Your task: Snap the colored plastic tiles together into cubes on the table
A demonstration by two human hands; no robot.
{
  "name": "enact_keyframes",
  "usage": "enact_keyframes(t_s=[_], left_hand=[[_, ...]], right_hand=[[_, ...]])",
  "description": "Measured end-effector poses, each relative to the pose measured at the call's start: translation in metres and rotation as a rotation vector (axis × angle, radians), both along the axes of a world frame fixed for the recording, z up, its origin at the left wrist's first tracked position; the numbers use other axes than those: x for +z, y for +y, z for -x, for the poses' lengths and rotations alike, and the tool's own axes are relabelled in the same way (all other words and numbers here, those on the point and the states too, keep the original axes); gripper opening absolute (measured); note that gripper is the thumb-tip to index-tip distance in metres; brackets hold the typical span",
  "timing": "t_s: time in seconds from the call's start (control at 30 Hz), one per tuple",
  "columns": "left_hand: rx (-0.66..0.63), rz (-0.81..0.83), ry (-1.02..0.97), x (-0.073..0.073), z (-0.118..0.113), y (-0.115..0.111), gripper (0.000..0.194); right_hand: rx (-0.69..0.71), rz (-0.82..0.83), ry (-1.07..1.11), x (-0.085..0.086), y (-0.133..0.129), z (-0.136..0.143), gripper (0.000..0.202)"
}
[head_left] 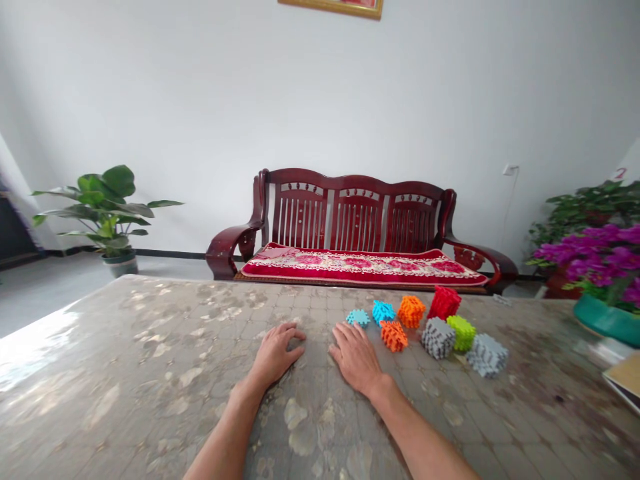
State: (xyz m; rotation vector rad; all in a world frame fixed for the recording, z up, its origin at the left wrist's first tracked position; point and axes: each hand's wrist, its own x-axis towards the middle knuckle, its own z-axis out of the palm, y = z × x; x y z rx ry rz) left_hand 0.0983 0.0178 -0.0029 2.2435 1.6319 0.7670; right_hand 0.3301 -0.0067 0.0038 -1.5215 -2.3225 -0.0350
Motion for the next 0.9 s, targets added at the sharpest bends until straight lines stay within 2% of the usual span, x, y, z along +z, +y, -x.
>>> enact_keyframes(t_s=[0.13, 0.3, 0.6, 0.9], left_hand=[[0.004, -0.018, 0.049, -0.004, 0.001, 0.002, 0.031], [0.036, -0.033, 0.162, -0.007, 0.0, 0.0, 0.04], [0.162, -0.019, 0.43, 0.0, -0.015, -0.013, 0.048], [0.288, 0.02, 0.52, 0.0, -0.021, -0.042, 0.053]], right_hand=[[0.138, 0.019, 0.036, -0.007, -0.001, 0.001, 0.041], [0.16, 0.072, 0.05, -0.011, 0.0, 0.0, 0.046], [0.028, 0.17, 0.042, -0.008, -0.029, -0.004, 0.056], [-0.078, 0.185, 0.041, -0.006, -0.054, -0.008, 0.057]])
